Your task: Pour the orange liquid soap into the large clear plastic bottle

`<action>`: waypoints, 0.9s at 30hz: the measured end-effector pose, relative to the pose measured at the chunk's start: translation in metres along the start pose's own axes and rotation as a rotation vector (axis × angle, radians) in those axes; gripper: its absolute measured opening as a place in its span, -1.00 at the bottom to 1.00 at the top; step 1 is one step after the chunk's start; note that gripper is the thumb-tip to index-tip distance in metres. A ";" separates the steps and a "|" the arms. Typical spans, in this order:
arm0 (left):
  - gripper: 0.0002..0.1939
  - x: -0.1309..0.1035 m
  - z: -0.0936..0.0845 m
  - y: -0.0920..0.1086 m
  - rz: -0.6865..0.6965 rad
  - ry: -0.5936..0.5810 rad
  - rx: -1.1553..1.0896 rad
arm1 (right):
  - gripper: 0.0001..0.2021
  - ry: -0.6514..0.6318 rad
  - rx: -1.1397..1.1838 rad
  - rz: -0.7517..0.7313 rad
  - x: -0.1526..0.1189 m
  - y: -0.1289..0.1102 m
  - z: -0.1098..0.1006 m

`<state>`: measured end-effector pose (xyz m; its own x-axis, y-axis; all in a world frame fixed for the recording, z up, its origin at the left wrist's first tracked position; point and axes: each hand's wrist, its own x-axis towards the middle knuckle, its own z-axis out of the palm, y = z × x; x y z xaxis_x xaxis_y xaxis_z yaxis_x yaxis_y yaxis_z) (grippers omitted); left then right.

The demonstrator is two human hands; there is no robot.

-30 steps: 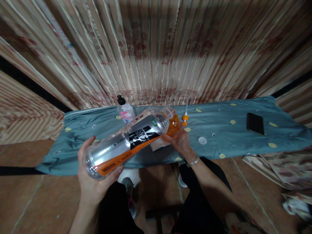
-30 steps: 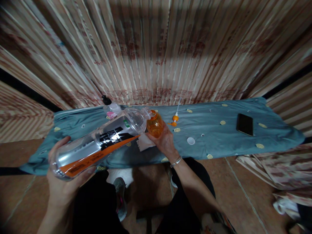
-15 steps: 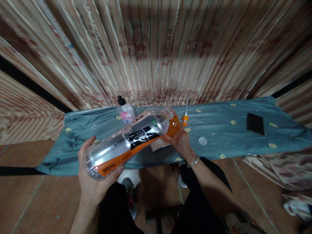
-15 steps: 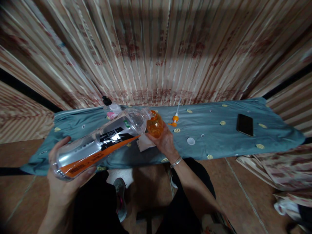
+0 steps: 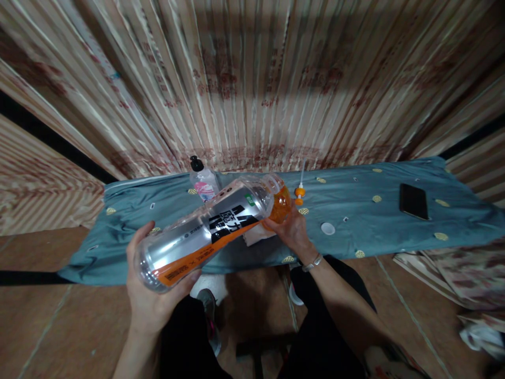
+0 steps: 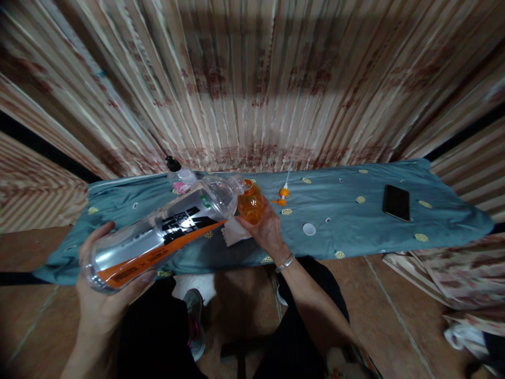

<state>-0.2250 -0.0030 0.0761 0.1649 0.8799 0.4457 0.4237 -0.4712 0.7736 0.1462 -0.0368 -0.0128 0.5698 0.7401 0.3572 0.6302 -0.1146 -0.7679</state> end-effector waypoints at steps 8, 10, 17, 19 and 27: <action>0.13 0.002 0.000 -0.001 0.010 0.014 0.017 | -0.09 0.002 0.000 -0.011 -0.001 -0.002 -0.001; 0.10 0.001 0.000 0.003 -0.011 0.021 0.003 | -0.12 0.012 -0.002 -0.022 -0.002 -0.003 -0.001; 0.06 0.002 0.002 0.007 -0.004 0.019 0.004 | -0.12 0.004 0.010 -0.045 -0.003 -0.005 -0.003; 0.08 0.002 0.003 0.007 -0.001 0.031 0.009 | -0.11 0.007 0.024 -0.055 -0.002 -0.004 -0.003; 0.08 0.000 0.001 0.005 0.023 -0.002 0.003 | -0.07 0.001 0.014 -0.039 -0.002 0.003 0.000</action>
<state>-0.2221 -0.0052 0.0800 0.1763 0.8688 0.4626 0.4228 -0.4913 0.7615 0.1468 -0.0381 -0.0157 0.5457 0.7430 0.3875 0.6444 -0.0765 -0.7609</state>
